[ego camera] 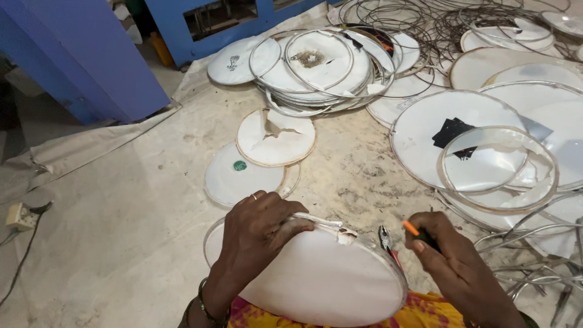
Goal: The person uses pliers to cut and pull a metal rim away from a circular white shade and then uses a utility knife to trim the edges of the shade.
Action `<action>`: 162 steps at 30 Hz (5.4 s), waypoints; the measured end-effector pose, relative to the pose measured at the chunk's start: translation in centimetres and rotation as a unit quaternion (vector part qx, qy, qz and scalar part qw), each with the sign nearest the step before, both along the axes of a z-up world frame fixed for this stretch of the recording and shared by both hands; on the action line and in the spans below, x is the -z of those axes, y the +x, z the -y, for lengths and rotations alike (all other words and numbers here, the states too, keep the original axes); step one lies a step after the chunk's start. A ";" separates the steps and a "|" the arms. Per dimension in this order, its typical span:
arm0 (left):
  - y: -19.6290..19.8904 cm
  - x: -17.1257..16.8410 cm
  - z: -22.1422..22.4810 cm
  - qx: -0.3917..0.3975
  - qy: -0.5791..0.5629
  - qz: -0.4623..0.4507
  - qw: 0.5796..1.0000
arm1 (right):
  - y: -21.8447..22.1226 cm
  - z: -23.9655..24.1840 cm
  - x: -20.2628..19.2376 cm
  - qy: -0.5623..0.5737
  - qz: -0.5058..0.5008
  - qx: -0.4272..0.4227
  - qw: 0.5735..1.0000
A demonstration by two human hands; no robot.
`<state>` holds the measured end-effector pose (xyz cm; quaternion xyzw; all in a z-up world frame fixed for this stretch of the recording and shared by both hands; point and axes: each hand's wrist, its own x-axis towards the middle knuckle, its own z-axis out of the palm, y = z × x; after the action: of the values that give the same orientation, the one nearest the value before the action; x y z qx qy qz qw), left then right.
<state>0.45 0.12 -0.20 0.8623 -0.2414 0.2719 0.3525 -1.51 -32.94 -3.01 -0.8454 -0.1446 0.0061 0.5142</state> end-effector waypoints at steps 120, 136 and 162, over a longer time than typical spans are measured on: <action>-4.9 3.8 -3.9 -0.035 -0.090 -0.169 0.981 | 14.2 -13.3 -1.1 -0.179 0.023 -0.421 0.889; -4.4 3.5 -3.5 -0.032 -0.047 -0.206 0.977 | 12.5 -16.6 -9.9 -0.368 0.382 -0.450 0.719; -0.3 0.8 0.0 0.026 -0.052 0.040 0.997 | 9.0 -5.5 -14.7 -0.435 0.654 0.001 0.619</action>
<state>0.15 0.16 -0.96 0.8245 -0.2632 0.3091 0.3942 7.50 -27.45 11.70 -0.7511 -0.4221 -0.4869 -0.1437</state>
